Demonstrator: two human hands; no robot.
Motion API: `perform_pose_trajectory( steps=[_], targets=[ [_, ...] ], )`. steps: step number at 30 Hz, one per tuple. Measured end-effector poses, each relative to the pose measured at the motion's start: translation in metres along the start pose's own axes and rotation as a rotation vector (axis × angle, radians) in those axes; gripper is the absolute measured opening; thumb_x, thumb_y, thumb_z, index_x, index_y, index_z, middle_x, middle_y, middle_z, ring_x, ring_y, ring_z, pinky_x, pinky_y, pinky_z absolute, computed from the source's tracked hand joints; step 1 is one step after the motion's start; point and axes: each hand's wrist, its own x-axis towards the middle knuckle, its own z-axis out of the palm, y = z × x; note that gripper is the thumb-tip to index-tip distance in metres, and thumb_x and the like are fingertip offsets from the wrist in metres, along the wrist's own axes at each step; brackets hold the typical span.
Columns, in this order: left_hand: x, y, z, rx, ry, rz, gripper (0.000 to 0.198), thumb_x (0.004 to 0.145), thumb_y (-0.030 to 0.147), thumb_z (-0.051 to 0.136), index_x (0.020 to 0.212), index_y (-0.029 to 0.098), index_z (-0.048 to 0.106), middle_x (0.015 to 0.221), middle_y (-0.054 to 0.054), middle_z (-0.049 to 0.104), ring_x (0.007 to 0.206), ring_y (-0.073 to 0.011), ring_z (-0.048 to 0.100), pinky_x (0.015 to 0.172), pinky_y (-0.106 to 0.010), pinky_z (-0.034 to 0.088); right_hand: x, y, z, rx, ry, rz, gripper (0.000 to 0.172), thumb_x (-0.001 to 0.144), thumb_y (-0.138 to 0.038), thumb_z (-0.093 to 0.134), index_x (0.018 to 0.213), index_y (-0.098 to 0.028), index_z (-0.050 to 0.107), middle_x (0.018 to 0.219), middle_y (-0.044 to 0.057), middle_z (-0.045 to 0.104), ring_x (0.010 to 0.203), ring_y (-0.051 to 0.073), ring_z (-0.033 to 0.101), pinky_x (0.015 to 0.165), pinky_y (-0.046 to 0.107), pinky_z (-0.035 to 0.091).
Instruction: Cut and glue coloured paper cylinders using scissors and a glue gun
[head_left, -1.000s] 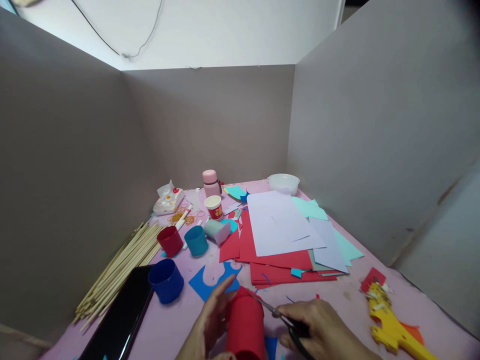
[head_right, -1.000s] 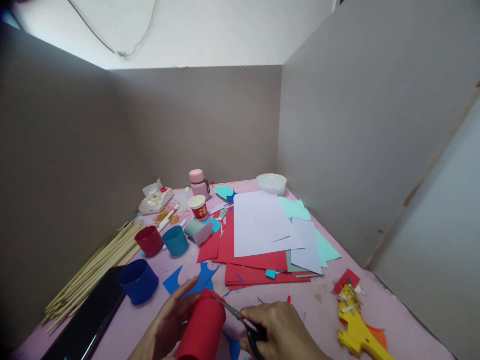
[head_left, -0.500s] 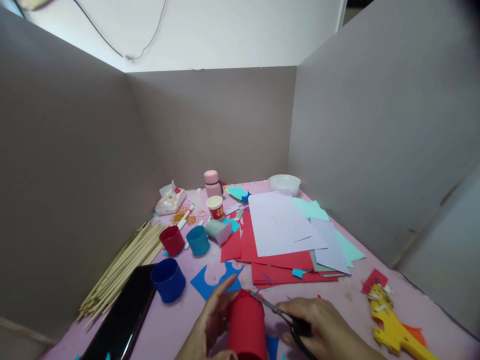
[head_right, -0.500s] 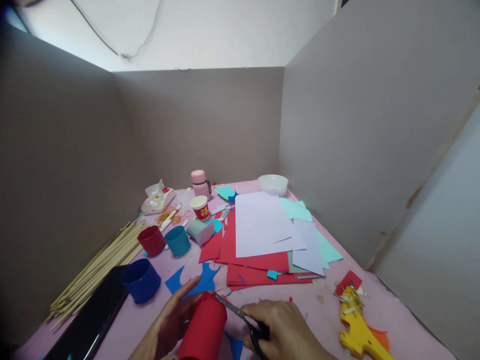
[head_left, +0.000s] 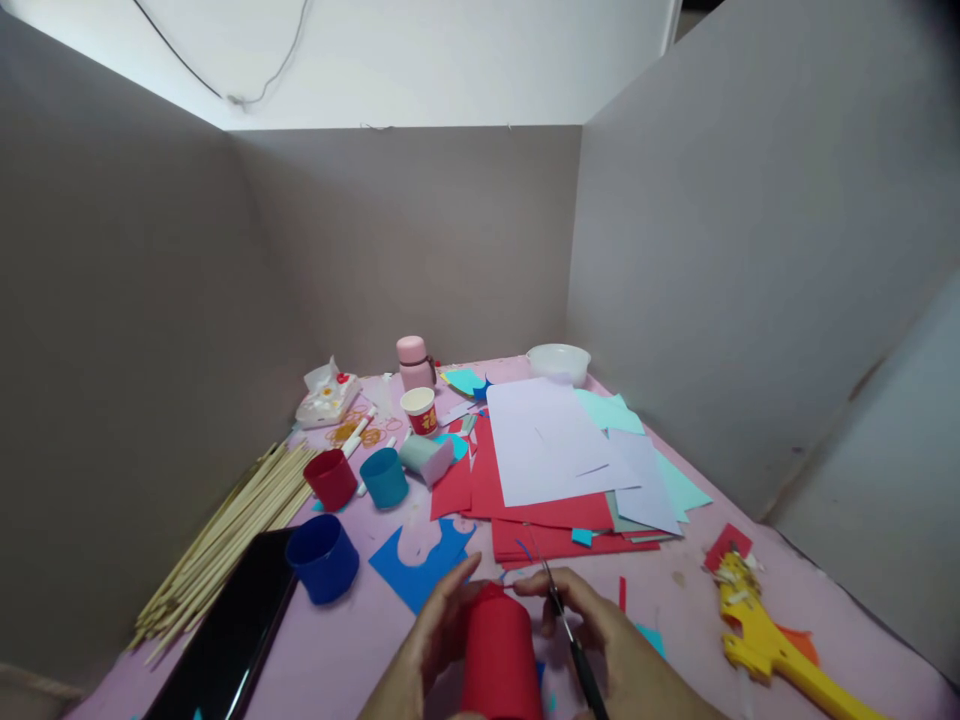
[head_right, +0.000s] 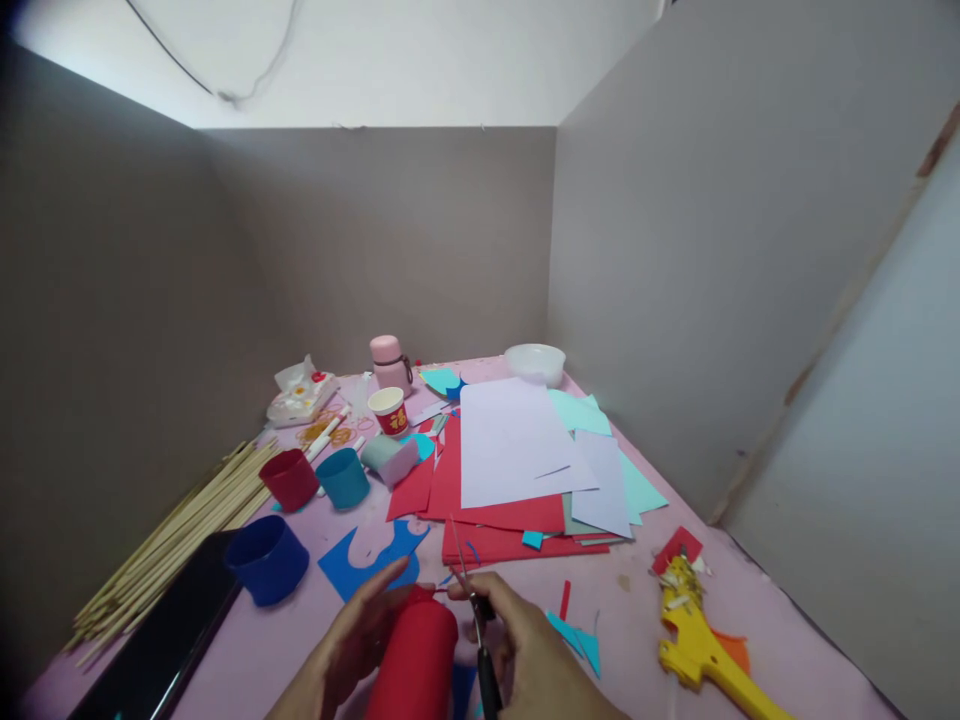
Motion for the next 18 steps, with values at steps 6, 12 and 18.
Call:
perform_pose_trajectory(
  steps=[6,12,18],
  targets=[
    [0.010,-0.025,-0.001,-0.016,-0.023,0.145,0.089,0.056,0.057,0.077,0.134,0.034,0.042,0.133,-0.013,0.053,0.124,-0.0401,0.046,0.100,-0.054,0.033,-0.003,0.008,0.006,0.005,-0.008,-0.047,0.087,0.042,-0.058,0.083,0.116,-0.025,0.052,0.082,0.002,0.057,0.074,0.021,0.055,0.067,0.030,0.046],
    [0.024,-0.030,0.004,-0.129,0.206,0.151,0.101,0.048,0.073,0.068,0.135,0.031,0.038,0.148,-0.013,0.036,0.136,-0.0401,0.027,0.103,-0.049,0.033,-0.004,0.002,0.008,0.193,0.017,-0.079,0.083,0.041,-0.058,0.085,0.110,-0.027,0.051,0.089,0.001,0.058,0.066,0.016,0.056,0.064,0.028,0.046],
    [0.030,-0.030,0.034,-0.410,0.277,0.060,0.163,0.017,0.068,0.079,0.143,0.024,-0.013,0.150,-0.020,0.024,0.138,-0.0420,0.022,0.111,-0.045,0.023,-0.003,0.005,0.014,0.453,0.126,-0.154,0.075,0.049,-0.054,0.085,0.111,-0.028,0.051,0.115,0.006,0.056,0.062,0.010,0.053,0.056,0.022,0.041]
  ],
)
